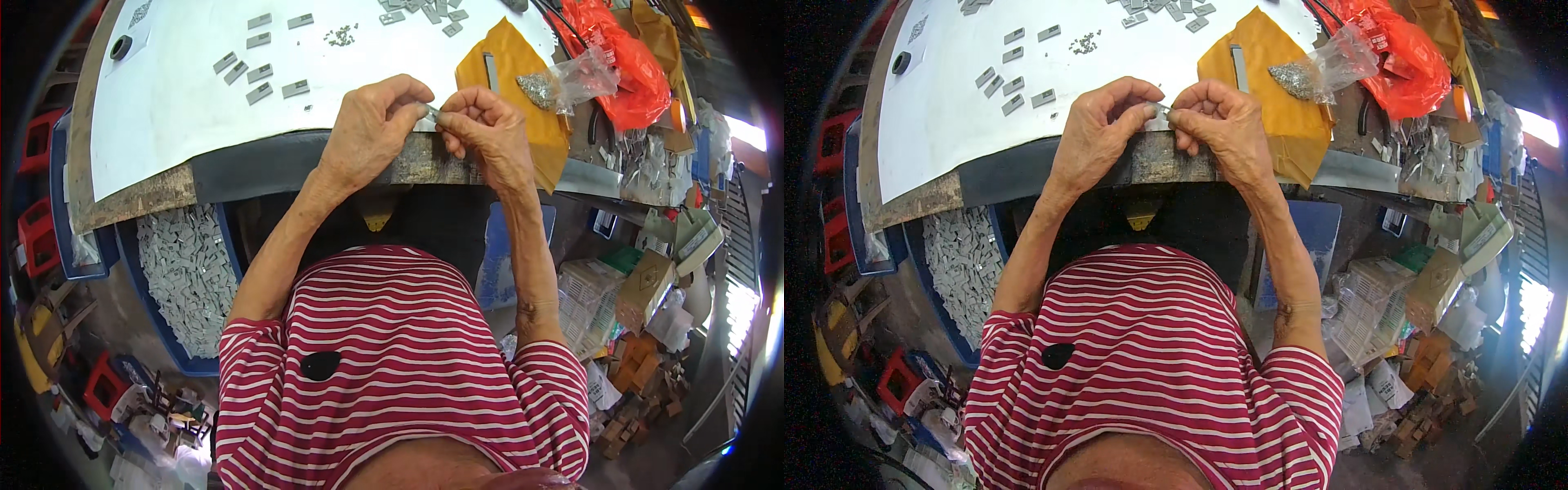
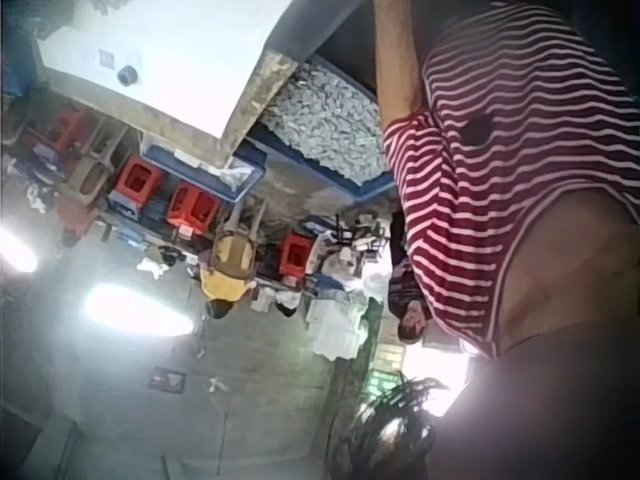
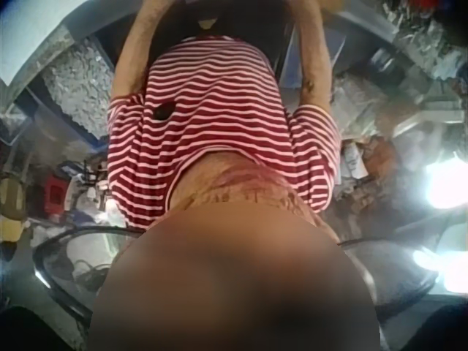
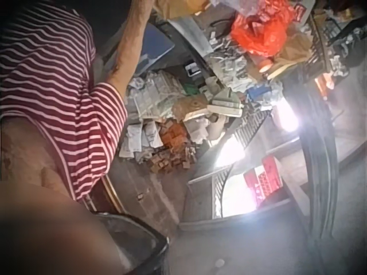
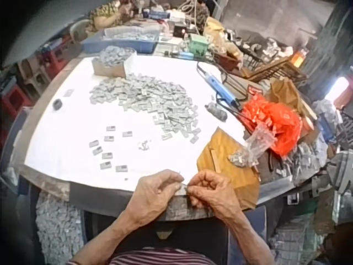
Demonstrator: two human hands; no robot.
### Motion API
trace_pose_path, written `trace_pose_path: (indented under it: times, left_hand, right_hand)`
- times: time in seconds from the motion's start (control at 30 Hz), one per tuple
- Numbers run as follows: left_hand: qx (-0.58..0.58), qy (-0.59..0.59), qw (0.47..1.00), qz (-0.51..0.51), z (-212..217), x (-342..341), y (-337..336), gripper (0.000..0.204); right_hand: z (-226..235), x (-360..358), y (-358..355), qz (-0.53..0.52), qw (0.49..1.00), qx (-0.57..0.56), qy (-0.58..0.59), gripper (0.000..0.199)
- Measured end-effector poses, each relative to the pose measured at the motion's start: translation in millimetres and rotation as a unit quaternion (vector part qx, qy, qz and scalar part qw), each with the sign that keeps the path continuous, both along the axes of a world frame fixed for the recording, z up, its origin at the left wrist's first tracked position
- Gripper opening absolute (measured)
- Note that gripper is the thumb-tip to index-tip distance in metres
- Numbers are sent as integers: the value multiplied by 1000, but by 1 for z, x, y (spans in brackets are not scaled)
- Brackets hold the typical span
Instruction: Sorting and inspecting small metal hardware components at a workbench.
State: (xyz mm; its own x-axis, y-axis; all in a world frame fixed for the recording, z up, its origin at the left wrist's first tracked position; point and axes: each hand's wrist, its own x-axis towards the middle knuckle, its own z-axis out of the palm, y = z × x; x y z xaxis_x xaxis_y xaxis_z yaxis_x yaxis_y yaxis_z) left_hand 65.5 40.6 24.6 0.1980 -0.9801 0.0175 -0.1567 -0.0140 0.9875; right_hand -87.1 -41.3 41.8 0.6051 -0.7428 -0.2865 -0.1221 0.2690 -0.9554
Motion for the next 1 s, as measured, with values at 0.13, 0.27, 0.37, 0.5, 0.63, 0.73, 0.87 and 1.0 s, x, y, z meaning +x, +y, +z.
trace_pose_path:
  times: [0.13, 0.27, 0.37, 0.5, 0.63, 0.73, 0.87, 1.0]
  left_hand:
    - [-16, -14, 1000, -8, 1, -1, 2, 17]
    - [-5, -11, 1000, -11, 3, 0, 2, 17]
    - [16, 6, 1000, -12, 1, 1, 2, 17]
    - [-17, 25, 999, -11, -3, 2, 1, 16]
    - [-3, 54, 998, -22, -3, 3, 0, 14]
    - [-5, 80, 997, -8, -3, 2, 1, 13]
    - [-2, 88, 996, -5, -5, 1, 2, 13]
    - [-1, 67, 998, -3, -5, 0, 2, 13]
  right_hand:
    - [0, -1, -1, 22, 999, -20, 23, 10]
    - [-1, -1, -2, 27, 999, -27, 39, 10]
    - [-2, 0, -1, 19, 999, -13, 29, 12]
    - [-2, 2, 3, 15, 1000, -22, 11, 14]
    - [-4, -2, 2, 31, 999, 23, -22, 13]
    - [-4, -3, 1, 44, 998, 21, -26, 12]
    - [-3, -3, 2, 50, 998, 8, -25, 12]
    - [-4, -3, 3, 34, 999, 15, -29, 11]
